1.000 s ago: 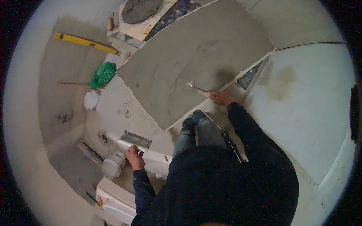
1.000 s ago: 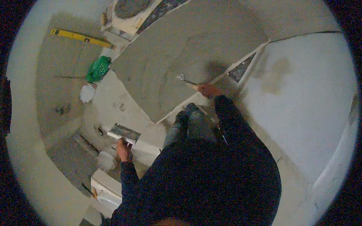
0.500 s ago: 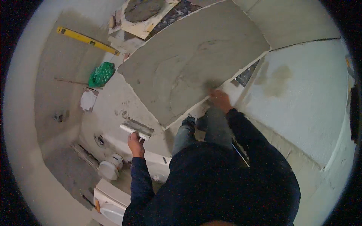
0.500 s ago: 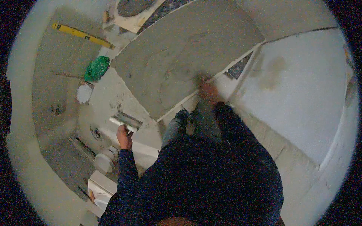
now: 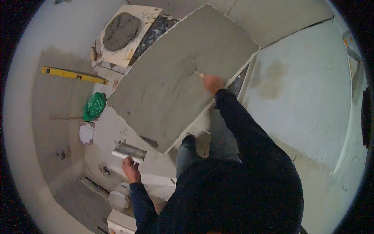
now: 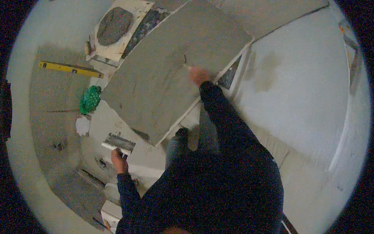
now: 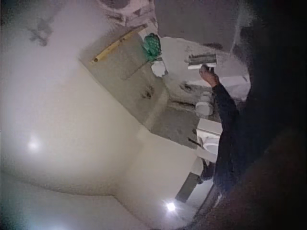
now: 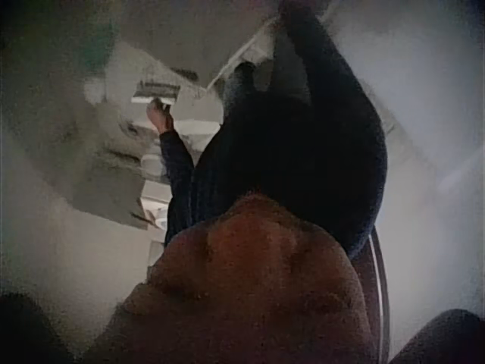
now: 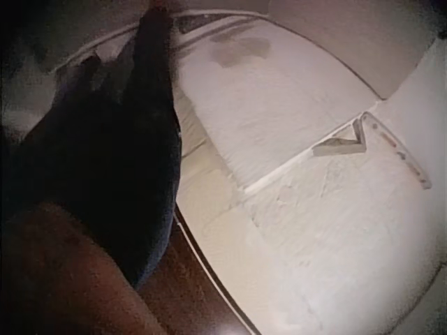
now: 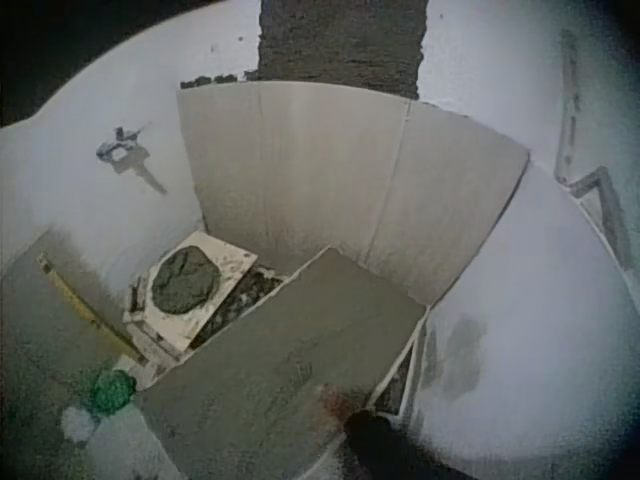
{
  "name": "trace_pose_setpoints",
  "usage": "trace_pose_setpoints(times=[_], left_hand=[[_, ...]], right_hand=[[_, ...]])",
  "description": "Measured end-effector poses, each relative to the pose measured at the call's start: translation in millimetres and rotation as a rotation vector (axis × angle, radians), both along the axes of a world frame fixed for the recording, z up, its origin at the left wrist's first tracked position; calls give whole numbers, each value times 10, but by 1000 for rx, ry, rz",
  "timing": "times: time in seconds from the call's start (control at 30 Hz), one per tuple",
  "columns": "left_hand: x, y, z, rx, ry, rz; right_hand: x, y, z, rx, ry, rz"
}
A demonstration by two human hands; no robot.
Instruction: The person spreads mortar over the back of a large tile using a trowel, then scrapes grooves across the mortar using a notched trowel.
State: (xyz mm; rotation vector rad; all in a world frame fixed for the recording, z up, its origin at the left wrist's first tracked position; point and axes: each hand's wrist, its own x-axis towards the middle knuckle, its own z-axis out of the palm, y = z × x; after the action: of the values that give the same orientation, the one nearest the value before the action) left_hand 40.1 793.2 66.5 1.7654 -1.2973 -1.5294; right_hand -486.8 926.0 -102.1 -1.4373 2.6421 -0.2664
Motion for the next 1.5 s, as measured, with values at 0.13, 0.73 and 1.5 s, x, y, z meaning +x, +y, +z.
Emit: trace_pose_setpoints(times=[0.13,0.73,1.5], left_hand=[[-309,24,-13,21,48,86],[-1738,635,464,217,203,439],[-1340,460,48,-329,112,-178]], right_hand=[[-794,73,146,202,-37,-149],[-1822,97,-631,-738,-1545,-977],[-9,543,828,83,-1025,-674]])
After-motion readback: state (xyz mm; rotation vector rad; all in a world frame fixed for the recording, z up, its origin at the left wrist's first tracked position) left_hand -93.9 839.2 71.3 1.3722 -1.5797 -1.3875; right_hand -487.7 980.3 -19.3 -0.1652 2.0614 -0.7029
